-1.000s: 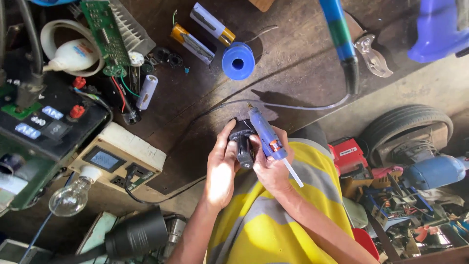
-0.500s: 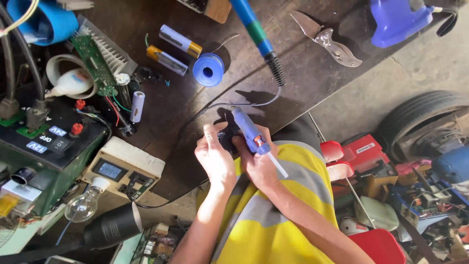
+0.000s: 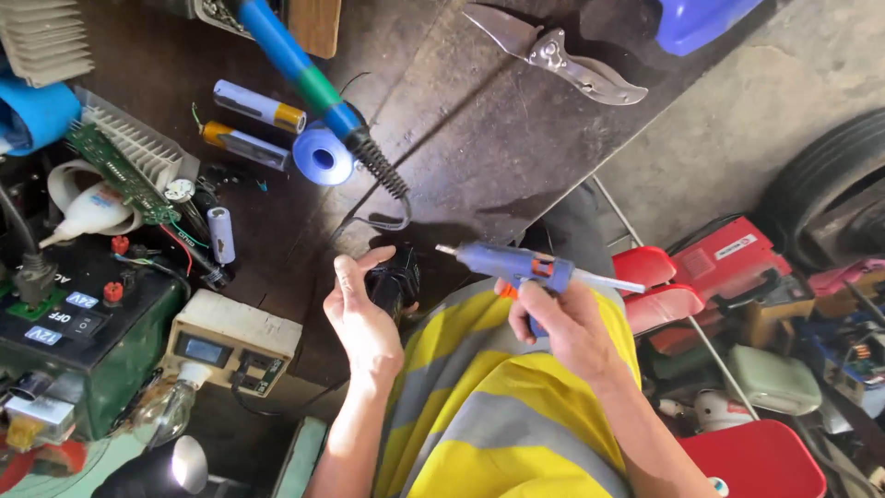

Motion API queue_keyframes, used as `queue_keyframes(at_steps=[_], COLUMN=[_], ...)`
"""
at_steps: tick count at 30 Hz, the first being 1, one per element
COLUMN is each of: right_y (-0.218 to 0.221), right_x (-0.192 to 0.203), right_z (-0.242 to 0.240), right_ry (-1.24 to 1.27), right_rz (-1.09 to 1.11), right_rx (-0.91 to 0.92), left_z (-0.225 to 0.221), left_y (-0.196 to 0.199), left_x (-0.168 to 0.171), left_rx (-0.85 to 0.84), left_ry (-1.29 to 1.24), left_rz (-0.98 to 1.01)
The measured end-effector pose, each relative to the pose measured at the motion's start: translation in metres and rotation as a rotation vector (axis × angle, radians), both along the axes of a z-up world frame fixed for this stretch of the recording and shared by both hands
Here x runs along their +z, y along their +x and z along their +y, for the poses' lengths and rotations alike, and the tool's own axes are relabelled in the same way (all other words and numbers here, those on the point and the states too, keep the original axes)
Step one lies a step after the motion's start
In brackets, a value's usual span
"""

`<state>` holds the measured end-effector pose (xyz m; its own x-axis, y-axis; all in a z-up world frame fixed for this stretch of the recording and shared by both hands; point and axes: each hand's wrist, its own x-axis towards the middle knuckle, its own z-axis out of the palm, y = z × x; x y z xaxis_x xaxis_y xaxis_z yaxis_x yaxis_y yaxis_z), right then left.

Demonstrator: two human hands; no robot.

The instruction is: Applying hot glue to a battery pack to secure wires and seal the casing

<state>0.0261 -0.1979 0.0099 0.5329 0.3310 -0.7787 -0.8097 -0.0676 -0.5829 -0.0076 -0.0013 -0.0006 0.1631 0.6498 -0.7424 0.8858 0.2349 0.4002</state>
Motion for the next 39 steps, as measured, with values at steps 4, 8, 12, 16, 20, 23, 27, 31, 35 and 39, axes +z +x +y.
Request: queue_keyframes(at_steps=[4, 8, 12, 16, 20, 23, 27, 31, 35, 39], right_y=[-0.043, -0.051, -0.058, -0.061, -0.074, -0.061, -0.058, -0.059, -0.061, -0.057], right_x=[-0.036, -0.038, -0.05, -0.06, -0.063, -0.059, -0.052, -0.047, -0.051, -0.055], right_z=[-0.015, -0.02, -0.028, -0.03, -0.034, -0.037, -0.026, -0.016, -0.011, -0.007], right_ry=[0.099, 0.145, 0.228, 0.349, 0.351, 0.267, 0.142, 0.079, 0.16, 0.14], right_rz=[0.036, 0.095, 0.217, 0.163, 0.14, 0.093, -0.208, -0.283, -0.058, -0.038], right_rx=[0.016, -0.003, 0.059, -0.039, -0.122, -0.049, 0.111, 0.147, 0.018, -0.076], left_z=[0.006, 0.004, -0.002, -0.003, -0.011, -0.017, -0.022, -0.017, -0.018, -0.016], left_y=[0.003, 0.005, 0.02, 0.008, 0.016, 0.017, 0.023, 0.012, 0.023, 0.001], left_x=[0.005, 0.003, 0.003, -0.008, -0.01, -0.011, -0.012, -0.012, -0.001, -0.014], left_rx=[-0.284, -0.321, -0.417, -0.416, -0.146, -0.094, 0.047, 0.091, 0.071, 0.129], left_ry=[0.02, 0.022, 0.041, 0.059, 0.037, 0.047, 0.077, 0.042, 0.015, 0.051], left_rz=[0.047, 0.056, 0.19, 0.015, 0.076, 0.115, 0.153, 0.085, 0.069, -0.057])
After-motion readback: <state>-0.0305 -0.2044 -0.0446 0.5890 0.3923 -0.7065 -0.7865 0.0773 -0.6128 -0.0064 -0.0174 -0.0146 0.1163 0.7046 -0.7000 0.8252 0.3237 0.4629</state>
